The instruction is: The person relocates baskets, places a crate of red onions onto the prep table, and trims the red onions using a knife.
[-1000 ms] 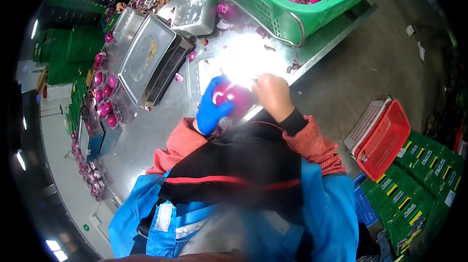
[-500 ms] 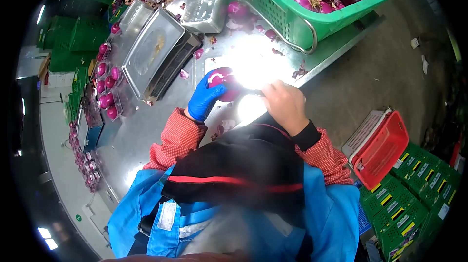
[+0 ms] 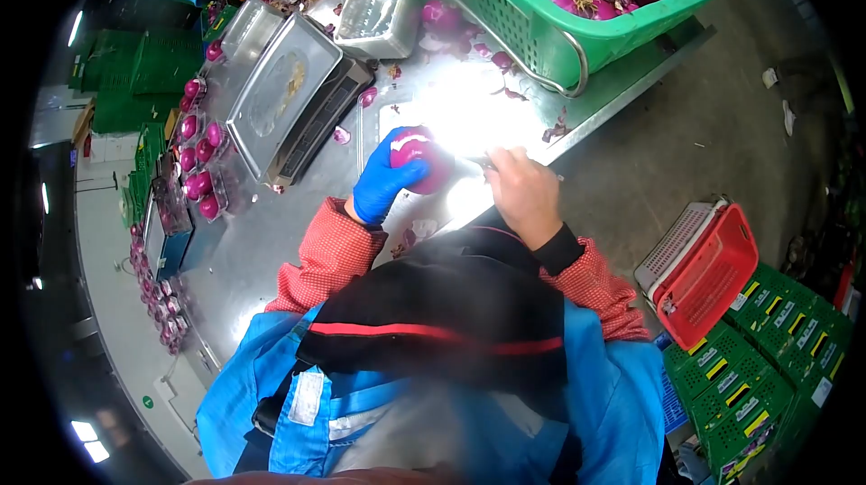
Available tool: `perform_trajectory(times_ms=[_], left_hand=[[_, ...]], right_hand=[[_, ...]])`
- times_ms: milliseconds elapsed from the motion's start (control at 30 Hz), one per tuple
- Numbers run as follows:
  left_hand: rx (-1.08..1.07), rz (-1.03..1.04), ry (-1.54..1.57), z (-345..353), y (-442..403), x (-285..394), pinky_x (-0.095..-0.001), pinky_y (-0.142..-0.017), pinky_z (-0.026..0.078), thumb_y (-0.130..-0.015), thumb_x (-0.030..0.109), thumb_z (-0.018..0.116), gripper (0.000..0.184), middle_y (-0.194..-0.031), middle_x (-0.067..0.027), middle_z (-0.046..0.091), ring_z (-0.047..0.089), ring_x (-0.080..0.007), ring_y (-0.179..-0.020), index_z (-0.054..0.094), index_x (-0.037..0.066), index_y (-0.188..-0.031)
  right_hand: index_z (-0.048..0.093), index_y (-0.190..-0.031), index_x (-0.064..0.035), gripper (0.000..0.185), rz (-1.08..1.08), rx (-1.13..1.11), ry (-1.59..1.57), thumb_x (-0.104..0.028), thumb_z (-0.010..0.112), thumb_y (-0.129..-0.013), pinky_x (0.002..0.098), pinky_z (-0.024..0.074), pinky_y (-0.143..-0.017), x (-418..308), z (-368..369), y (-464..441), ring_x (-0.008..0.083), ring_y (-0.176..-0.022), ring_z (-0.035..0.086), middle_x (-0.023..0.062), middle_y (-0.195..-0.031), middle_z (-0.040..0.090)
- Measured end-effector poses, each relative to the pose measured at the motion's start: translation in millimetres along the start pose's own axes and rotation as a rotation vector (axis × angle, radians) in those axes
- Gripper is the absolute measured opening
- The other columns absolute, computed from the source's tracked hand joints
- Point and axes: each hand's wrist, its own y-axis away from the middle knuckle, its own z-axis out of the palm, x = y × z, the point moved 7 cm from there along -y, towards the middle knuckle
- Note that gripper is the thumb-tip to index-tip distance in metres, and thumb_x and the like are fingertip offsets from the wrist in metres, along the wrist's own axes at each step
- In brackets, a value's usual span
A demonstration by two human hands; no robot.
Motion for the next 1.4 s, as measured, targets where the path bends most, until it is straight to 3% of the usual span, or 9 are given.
perform_trajectory(times_ms=[167, 333, 533, 733, 867, 967, 1167, 1333, 1400], left_hand=[[0.078, -0.057, -0.018, -17.8, -7.1, -18.4, -0.0314, -0.083, 0.051, -0.082, 0.021, 0.073, 0.049, -0.109, -0.0093, 0.059, 0.059, -0.0181, -0.098, 0.049, 0.003, -0.120], [0.007, -0.111, 0.049, 3.7, 14.7, -14.6, -0.0303, -0.093, 0.045, -0.081, 0.018, 0.072, 0.057, -0.119, -0.0072, 0.055, 0.054, -0.0171, -0.108, 0.045, 0.005, -0.130], [-0.065, -0.188, 0.205, 2.9, 4.8, -8.5, -0.0287, -0.092, 0.046, -0.079, 0.012, 0.072, 0.064, -0.123, -0.0060, 0.053, 0.053, -0.0166, -0.110, 0.041, 0.006, -0.134], [-0.172, -0.138, -0.021, -8.4, -4.5, -21.9, -0.0340, -0.096, 0.046, -0.076, 0.012, 0.077, 0.076, -0.125, -0.0112, 0.052, 0.054, -0.0209, -0.113, 0.034, 0.006, -0.139], [-0.239, -0.123, -0.144, -2.1, -0.7, -20.7, -0.0342, -0.100, 0.042, -0.073, 0.009, 0.078, 0.089, -0.132, -0.0097, 0.049, 0.048, -0.0210, -0.120, 0.025, 0.006, -0.145], [-0.233, -0.116, -0.230, -0.4, 4.5, -19.5, -0.0348, -0.103, 0.039, -0.071, 0.012, 0.080, 0.100, -0.135, -0.0107, 0.046, 0.047, -0.0220, -0.122, 0.017, 0.007, -0.148], [-0.180, -0.016, -0.155, 9.2, 6.9, -5.0, -0.0351, -0.099, 0.042, -0.069, 0.009, 0.080, 0.094, -0.126, -0.0105, 0.051, 0.051, -0.0216, -0.116, 0.026, 0.009, -0.146], [-0.166, -0.120, 0.119, -4.6, 7.9, -13.7, -0.0368, -0.104, 0.038, -0.074, 0.015, 0.077, 0.082, -0.134, -0.0085, 0.045, 0.045, -0.0223, -0.125, 0.033, 0.009, -0.143], [-0.204, -0.041, 0.143, 1.2, 6.1, -8.4, -0.0374, -0.104, 0.039, -0.078, 0.019, 0.074, 0.074, -0.134, -0.0086, 0.047, 0.047, -0.0233, -0.123, 0.035, 0.008, -0.141]], right_hand=[[0.062, -0.116, -0.0069, 0.028, 0.212, -0.143, -0.274, -0.021, 0.052, -0.094, 0.0371, 0.0486, -0.066, 6.3, 32.8, 1.9, 0.0307, -0.075, 0.064, 0.0172, -0.080, 0.065], [0.062, -0.117, 0.0014, 0.043, 0.602, -0.187, -0.731, -0.032, 0.040, -0.100, 0.0280, 0.0401, -0.053, 62.0, 57.8, -7.1, 0.0103, -0.055, 0.045, -0.0007, -0.063, 0.050], [0.048, -0.132, -0.0001, 0.048, 0.221, -0.341, -0.675, -0.027, 0.058, -0.094, 0.0236, 0.0433, -0.059, 2.8, 45.8, -29.4, 0.0077, -0.065, 0.050, 0.0002, -0.078, 0.055], [0.063, -0.115, -0.0055, 0.039, 0.113, -0.331, -0.314, -0.022, 0.072, -0.082, 0.0244, 0.0434, -0.057, -12.4, 28.0, -40.3, 0.0099, -0.059, 0.051, 0.0022, -0.072, 0.054], [0.066, -0.107, -0.0084, 0.035, -0.303, -0.079, -0.146, -0.013, 0.073, -0.073, 0.0300, 0.0474, -0.054, -39.6, 4.5, -45.9, 0.0225, -0.060, 0.059, 0.0071, -0.076, 0.060], [0.067, -0.101, -0.0100, 0.031, -0.411, 0.024, 0.022, -0.010, 0.072, -0.071, 0.0302, 0.0477, -0.053, -48.4, 0.6, -40.2, 0.0224, -0.061, 0.061, 0.0056, -0.077, 0.060], [0.059, -0.087, 0.0012, 0.021, 0.251, -0.177, -0.307, -0.019, 0.065, -0.083, 0.0368, 0.0468, -0.056, 28.4, 45.3, -42.1, 0.0343, -0.062, 0.061, 0.0200, -0.069, 0.060], [0.061, -0.111, 0.0021, 0.038, 0.333, -0.014, -0.566, -0.030, 0.063, -0.089, 0.0315, 0.0457, -0.055, 35.7, 39.1, -26.7, 0.0159, -0.059, 0.058, 0.0074, -0.071, 0.062], [0.058, -0.118, 0.0014, 0.042, 0.258, -0.170, -0.712, -0.031, 0.062, -0.091, 0.0285, 0.0449, -0.055, 19.3, 39.9, -28.6, 0.0110, -0.060, 0.055, 0.0035, -0.075, 0.061]])
